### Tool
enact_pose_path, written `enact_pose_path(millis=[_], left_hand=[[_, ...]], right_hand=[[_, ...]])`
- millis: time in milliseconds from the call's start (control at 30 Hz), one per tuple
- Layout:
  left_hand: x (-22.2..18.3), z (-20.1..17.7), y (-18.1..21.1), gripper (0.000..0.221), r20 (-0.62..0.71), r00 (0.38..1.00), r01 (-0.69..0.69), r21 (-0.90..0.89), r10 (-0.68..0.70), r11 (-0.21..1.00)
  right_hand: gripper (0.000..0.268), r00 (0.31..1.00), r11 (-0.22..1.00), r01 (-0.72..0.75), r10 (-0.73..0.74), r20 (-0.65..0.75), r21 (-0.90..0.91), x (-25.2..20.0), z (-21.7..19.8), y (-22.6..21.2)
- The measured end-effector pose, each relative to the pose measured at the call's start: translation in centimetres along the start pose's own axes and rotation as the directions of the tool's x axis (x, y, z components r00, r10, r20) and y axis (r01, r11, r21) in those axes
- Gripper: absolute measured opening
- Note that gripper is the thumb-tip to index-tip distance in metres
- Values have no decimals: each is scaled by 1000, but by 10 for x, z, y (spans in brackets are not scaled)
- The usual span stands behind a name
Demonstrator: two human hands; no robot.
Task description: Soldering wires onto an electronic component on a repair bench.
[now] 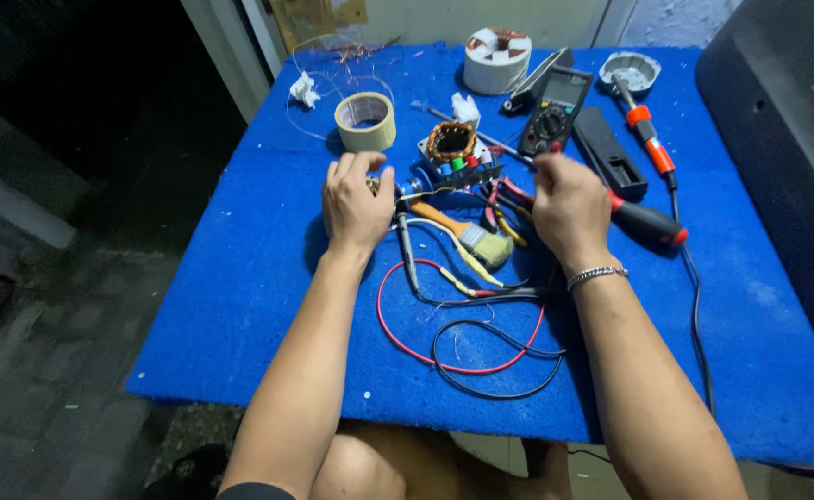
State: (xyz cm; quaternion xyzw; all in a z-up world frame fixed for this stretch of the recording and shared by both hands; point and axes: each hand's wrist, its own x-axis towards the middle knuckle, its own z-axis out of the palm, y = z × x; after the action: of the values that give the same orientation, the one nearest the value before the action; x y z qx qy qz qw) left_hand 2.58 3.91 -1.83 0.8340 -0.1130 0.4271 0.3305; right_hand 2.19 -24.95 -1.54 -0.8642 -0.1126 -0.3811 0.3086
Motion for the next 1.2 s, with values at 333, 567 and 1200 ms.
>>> enact_pose_path(millis=[333, 567, 1200], left_hand=[[-1, 1, -2, 17, 193, 971, 112, 143, -139, 983], [-1, 8, 7, 19, 129, 980, 145, 59, -152, 988], [-4, 12, 5, 34, 266, 940, 174, 157, -211, 972]], right_hand=[[24, 898, 887, 72, 141, 417, -456, 0, 11, 3], [23, 965, 961, 34, 40, 259, -275, -3, 13, 14], [17, 928, 819, -345, 372, 34, 459, 6, 10, 40]])
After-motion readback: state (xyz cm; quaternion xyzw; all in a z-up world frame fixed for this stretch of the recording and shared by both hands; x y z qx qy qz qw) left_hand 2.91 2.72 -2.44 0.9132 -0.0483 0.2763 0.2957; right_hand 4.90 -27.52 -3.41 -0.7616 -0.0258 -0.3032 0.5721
